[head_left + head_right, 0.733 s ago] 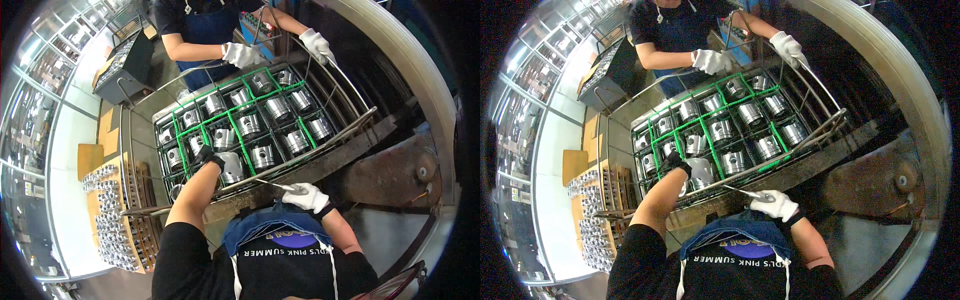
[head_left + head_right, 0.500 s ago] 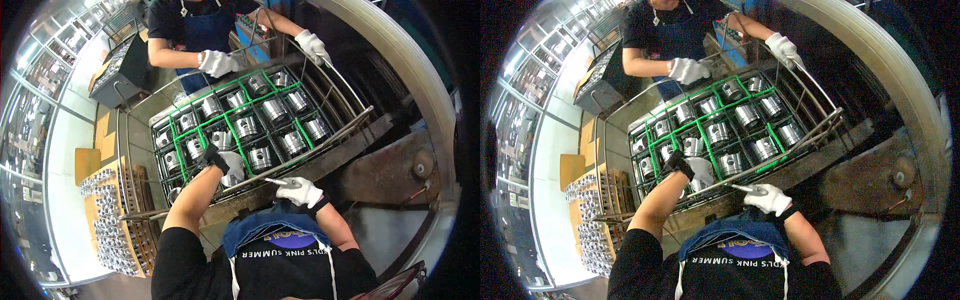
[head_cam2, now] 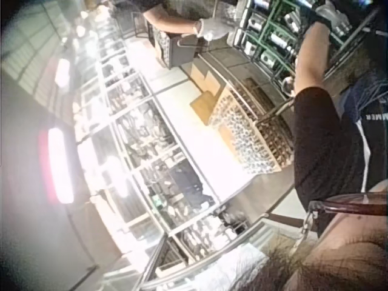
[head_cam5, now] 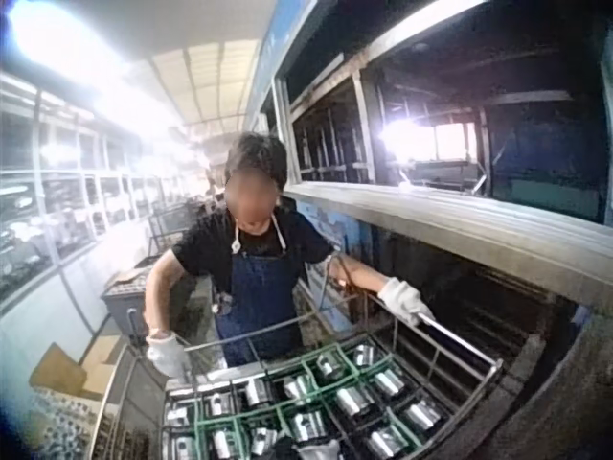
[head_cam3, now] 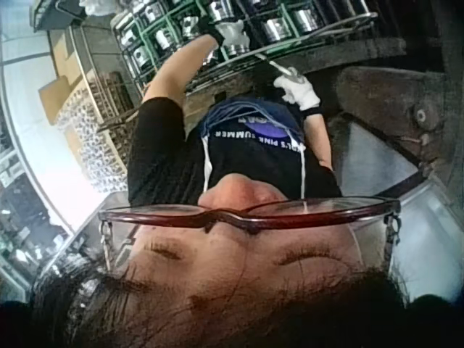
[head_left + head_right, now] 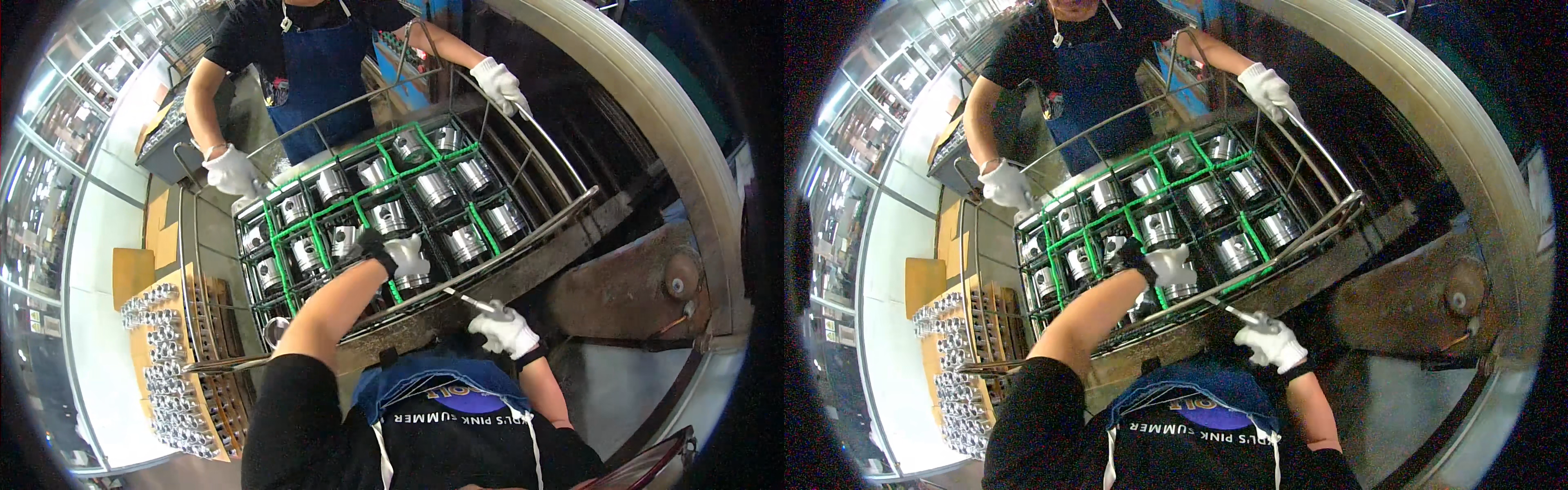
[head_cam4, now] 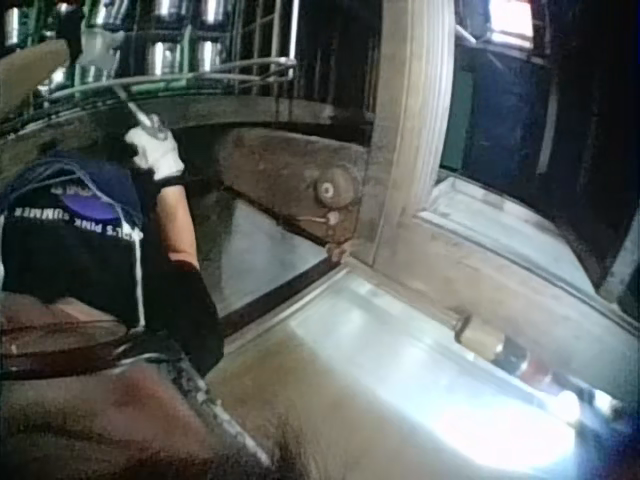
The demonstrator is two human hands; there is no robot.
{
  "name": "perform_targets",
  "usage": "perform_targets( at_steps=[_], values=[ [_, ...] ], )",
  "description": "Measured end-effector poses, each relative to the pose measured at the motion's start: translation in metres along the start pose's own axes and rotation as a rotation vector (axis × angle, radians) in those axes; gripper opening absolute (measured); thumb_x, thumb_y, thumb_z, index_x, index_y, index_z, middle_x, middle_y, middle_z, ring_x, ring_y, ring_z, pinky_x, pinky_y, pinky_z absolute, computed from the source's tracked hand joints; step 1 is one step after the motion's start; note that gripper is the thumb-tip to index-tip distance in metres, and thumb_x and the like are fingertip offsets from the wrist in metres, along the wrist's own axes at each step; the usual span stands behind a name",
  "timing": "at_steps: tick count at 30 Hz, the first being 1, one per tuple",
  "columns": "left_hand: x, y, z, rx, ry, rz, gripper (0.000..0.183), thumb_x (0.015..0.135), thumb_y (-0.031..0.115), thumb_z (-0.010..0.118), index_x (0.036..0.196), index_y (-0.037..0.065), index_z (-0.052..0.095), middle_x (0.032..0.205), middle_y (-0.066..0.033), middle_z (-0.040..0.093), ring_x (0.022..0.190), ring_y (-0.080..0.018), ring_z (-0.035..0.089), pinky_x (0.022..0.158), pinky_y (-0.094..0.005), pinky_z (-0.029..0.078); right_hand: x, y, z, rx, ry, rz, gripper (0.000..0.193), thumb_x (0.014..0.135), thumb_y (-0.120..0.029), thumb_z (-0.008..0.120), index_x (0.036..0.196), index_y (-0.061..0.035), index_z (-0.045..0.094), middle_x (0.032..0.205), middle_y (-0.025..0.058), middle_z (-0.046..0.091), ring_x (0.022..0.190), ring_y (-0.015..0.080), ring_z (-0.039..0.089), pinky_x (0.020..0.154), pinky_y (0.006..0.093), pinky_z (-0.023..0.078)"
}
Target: Cleaning and organizing metal piston-like components using an industrial washing rack.
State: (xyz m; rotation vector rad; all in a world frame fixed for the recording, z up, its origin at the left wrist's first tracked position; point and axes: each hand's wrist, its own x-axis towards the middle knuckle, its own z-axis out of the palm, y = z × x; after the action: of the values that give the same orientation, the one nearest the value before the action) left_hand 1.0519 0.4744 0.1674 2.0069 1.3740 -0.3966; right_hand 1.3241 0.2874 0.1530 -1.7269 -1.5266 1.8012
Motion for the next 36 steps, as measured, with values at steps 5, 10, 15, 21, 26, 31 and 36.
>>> perform_targets(
  at_steps=[5,10,15,21,26,31,36],
  values=[
    [0.023,-0.027,0.029,-0.06,-0.13,-0.09,0.083,0.076,0.06,0.066,0.129,-0.003,0.056,0.126,-0.0186,0.063,0.106,-0.0246,0.063,0.093,-0.0356,0.051,-0.02,-0.051,0.012,0.443,0.174,0.144,0.018,0.077,-0.024,0.078,0.073,-0.0134,0.064,0.054,-0.0026,0.051,0.04,0.0118,0.043,0.043,0.0297,0.04],
    [0.032,-0.087,0.041,-1.012,0.266,-0.056,0.074,0.085,0.067,0.059,0.109,-0.002,0.07,0.093,-0.0155,0.07,0.081,-0.0249,0.066,0.076,-0.0376,0.053,-0.025,-0.064,0.009,0.264,-0.07,0.073,0.02,0.078,-0.027,0.077,0.086,-0.0119,0.066,0.057,-0.0018,0.053,0.04,0.0151,0.048,0.046,0.0314,0.047],
    [-0.008,-0.025,-0.007,-1.005,0.034,0.002,0.046,0.09,0.046,0.067,0.117,0.008,0.064,0.097,-0.0104,0.068,0.077,-0.0191,0.065,0.074,-0.0347,0.055,-0.01,-0.061,0.002,0.33,0.166,0.138,0.017,0.08,-0.028,0.073,0.076,-0.0116,0.071,0.057,-0.0005,0.058,0.043,0.0123,0.05,0.043,0.0277,0.041],
    [-0.004,-0.027,0.0,-0.203,0.177,0.124,0.047,0.082,0.05,0.066,0.092,0.005,0.072,0.078,-0.0126,0.066,0.064,-0.0254,0.062,0.061,-0.0396,0.053,-0.003,-0.074,0.007,0.235,0.144,0.079,0.012,0.078,-0.021,0.077,0.079,-0.0121,0.07,0.054,-0.0008,0.058,0.042,0.0101,0.051,0.041,0.0262,0.037],
    [-0.028,-0.065,-0.06,0.056,0.589,-0.266,0.036,0.081,0.037,0.063,0.092,0.004,0.072,0.085,-0.0214,0.071,0.082,-0.0345,0.07,0.072,-0.047,0.055,-0.013,-0.083,0.008,0.318,-0.094,0.167,0.014,0.076,-0.018,0.079,0.075,-0.0107,0.067,0.06,-0.003,0.056,0.046,0.0093,0.05,0.04,0.0279,0.037],
    [-0.007,-0.129,-0.015,0.259,0.353,-0.219,0.048,0.082,0.041,0.062,0.114,0.005,0.067,0.109,-0.021,0.069,0.106,-0.036,0.066,0.09,-0.0509,0.051,0.021,-0.084,0.013,0.233,0.075,0.161,0.025,0.072,-0.027,0.081,0.077,-0.0081,0.065,0.061,-0.001,0.053,0.049,0.0128,0.052,0.048,0.0292,0.047],
    [-0.007,-0.115,-0.034,0.491,0.089,-0.35,0.04,0.077,0.038,0.061,0.106,0.015,0.074,0.111,-0.0122,0.072,0.103,-0.0327,0.069,0.085,-0.0474,0.055,0.044,-0.102,0.02,0.06,-0.119,-0.017,0.022,0.078,-0.032,0.074,0.08,-0.0113,0.067,0.059,0.003,0.056,0.047,0.0162,0.053,0.049,0.0337,0.044]
  ],
)
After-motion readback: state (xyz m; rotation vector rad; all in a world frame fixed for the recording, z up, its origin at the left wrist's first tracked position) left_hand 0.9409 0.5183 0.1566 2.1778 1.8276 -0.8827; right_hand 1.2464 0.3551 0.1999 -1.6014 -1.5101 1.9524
